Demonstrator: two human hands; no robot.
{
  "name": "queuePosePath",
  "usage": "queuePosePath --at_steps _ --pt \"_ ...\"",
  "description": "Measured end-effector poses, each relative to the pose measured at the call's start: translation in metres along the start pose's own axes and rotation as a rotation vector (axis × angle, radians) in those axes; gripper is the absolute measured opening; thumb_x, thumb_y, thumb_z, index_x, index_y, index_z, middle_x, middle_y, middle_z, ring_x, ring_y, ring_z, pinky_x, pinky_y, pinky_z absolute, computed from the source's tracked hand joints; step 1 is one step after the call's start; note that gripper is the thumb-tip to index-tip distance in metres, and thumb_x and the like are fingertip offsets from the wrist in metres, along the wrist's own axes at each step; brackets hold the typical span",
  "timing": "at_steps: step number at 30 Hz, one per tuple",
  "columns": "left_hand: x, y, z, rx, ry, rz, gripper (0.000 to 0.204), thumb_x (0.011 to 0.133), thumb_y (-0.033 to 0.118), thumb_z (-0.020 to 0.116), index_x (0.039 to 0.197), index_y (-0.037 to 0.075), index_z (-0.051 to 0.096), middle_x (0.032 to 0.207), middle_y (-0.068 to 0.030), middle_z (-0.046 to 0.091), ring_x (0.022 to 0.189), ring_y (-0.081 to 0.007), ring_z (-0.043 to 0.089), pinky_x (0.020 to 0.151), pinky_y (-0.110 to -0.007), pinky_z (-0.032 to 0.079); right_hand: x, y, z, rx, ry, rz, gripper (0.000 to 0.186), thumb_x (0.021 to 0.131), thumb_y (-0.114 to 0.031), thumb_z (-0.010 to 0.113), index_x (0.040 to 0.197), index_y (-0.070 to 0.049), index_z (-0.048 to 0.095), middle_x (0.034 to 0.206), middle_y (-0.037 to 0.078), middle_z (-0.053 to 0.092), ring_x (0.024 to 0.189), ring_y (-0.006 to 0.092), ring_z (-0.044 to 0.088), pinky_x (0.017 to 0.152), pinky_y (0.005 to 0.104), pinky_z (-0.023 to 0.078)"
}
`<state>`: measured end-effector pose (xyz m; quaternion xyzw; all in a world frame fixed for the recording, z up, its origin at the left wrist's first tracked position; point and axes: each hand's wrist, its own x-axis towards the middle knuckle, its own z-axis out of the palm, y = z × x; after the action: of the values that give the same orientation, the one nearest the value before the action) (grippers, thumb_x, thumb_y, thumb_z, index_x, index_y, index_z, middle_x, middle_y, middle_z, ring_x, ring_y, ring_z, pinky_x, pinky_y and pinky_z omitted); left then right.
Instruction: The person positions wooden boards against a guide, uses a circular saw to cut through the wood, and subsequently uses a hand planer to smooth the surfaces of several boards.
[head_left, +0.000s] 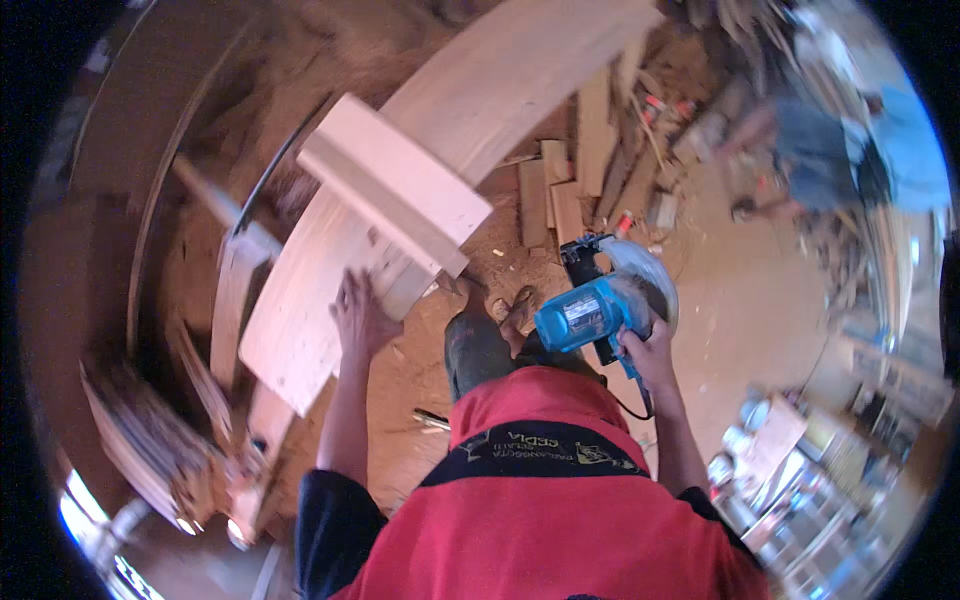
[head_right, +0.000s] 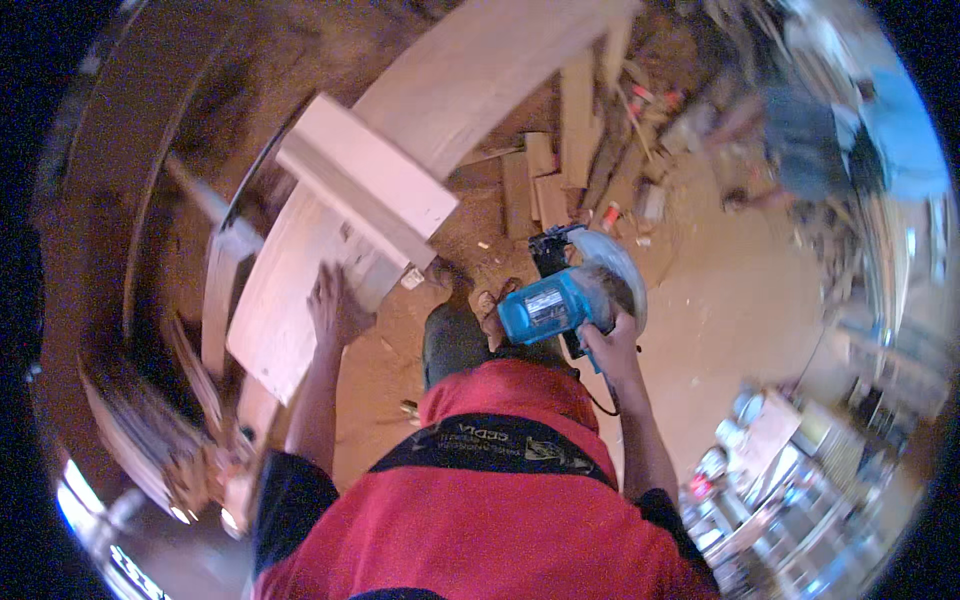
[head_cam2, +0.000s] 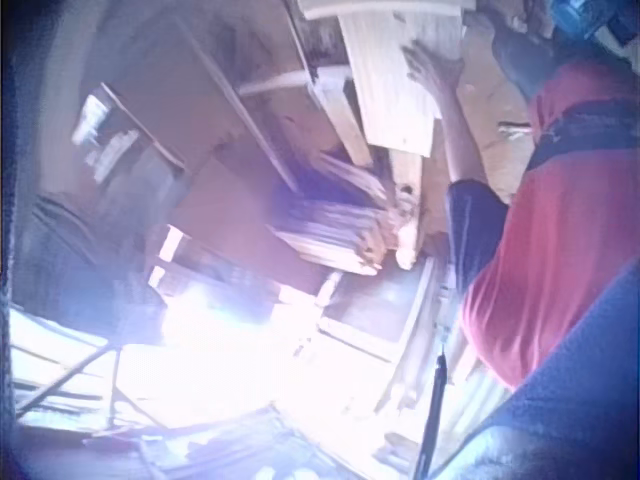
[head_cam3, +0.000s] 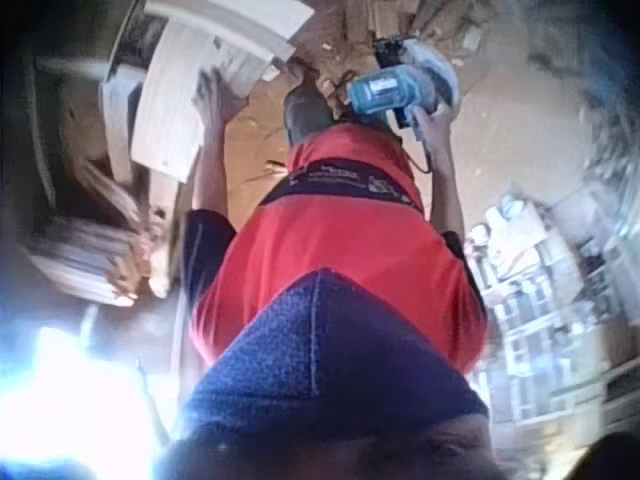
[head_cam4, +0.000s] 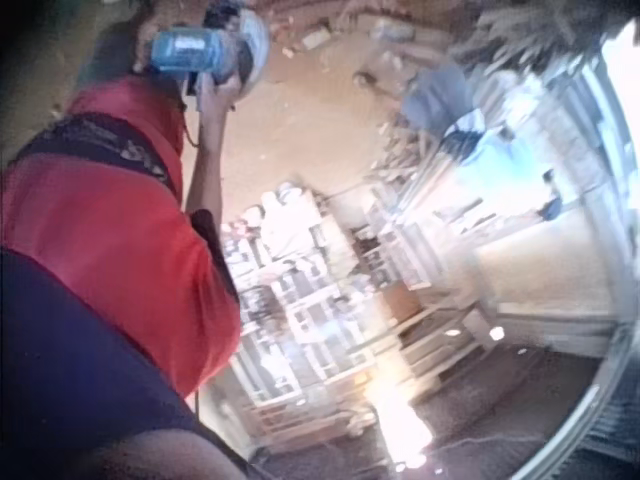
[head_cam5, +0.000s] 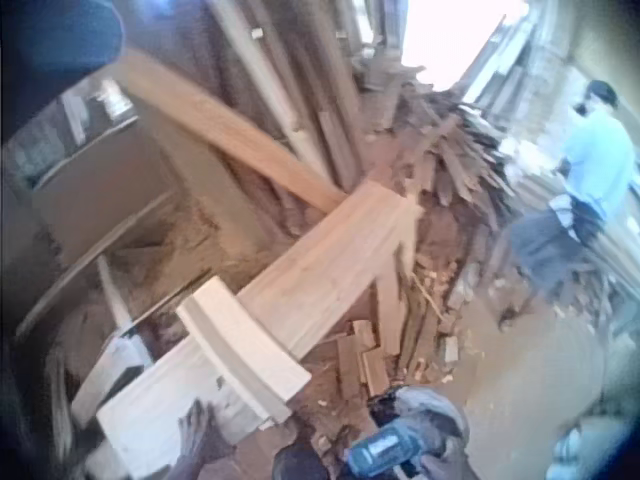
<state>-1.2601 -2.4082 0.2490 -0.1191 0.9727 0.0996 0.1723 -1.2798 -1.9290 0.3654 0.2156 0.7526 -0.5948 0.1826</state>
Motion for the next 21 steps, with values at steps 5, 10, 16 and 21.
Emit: queuePosePath --at_steps 5,10,16,21 --pt "0.004 -0.024 0.02 -0.013 0.065 0.021 0.132 0.049 0.039 0.089 0.159 0.012 0.02 0.165 -0.0211 0.014 0.148 -0.045 0.023 0.099 -0.076 0.036 0.018 -0.043 0.046 -0.235 -0.232 -0.153 0.02 0.08 -0.004 0.065 0.098 0.004 0.066 0.083 0.004 0.066 0.073 0.0128 0.062 0.068 0.0311 0.052" --pt "0.002 -0.011 -0.002 0.036 -0.063 -0.029 0.138 0.048 0.043 0.093 0.159 0.015 0.017 0.165 -0.0199 0.014 0.15 -0.0475 0.013 0.099 -0.08 0.035 0.024 -0.067 0.091 -0.272 -0.281 -0.315 0.025 0.08 -0.005 0.065 0.104 0.003 0.069 0.092 0.006 0.071 0.081 0.0131 0.064 0.076 0.0323 0.052" --pt "0.003 -0.001 -0.006 0.062 -0.104 -0.061 0.14 0.049 0.043 0.095 0.16 0.017 0.013 0.165 -0.0174 0.013 0.151 -0.046 0.013 0.1 -0.079 0.036 0.048 -0.055 0.131 -0.278 -0.253 -0.479 0.034 0.078 -0.015 0.074 0.107 0.002 0.069 0.095 0.015 0.074 0.089 0.0252 0.071 0.082 0.037 0.054" --pt "0.004 -0.005 -0.001 0.112 -0.092 -0.077 0.141 0.049 0.046 0.094 0.16 0.017 0.012 0.165 -0.0168 0.013 0.151 -0.0455 0.014 0.1 -0.076 0.038 0.05 -0.048 0.136 -0.426 -0.324 -0.466 0.038 0.077 -0.019 0.074 0.107 0.002 0.068 0.099 0.019 0.073 0.096 0.0337 0.071 0.087 0.041 0.053"
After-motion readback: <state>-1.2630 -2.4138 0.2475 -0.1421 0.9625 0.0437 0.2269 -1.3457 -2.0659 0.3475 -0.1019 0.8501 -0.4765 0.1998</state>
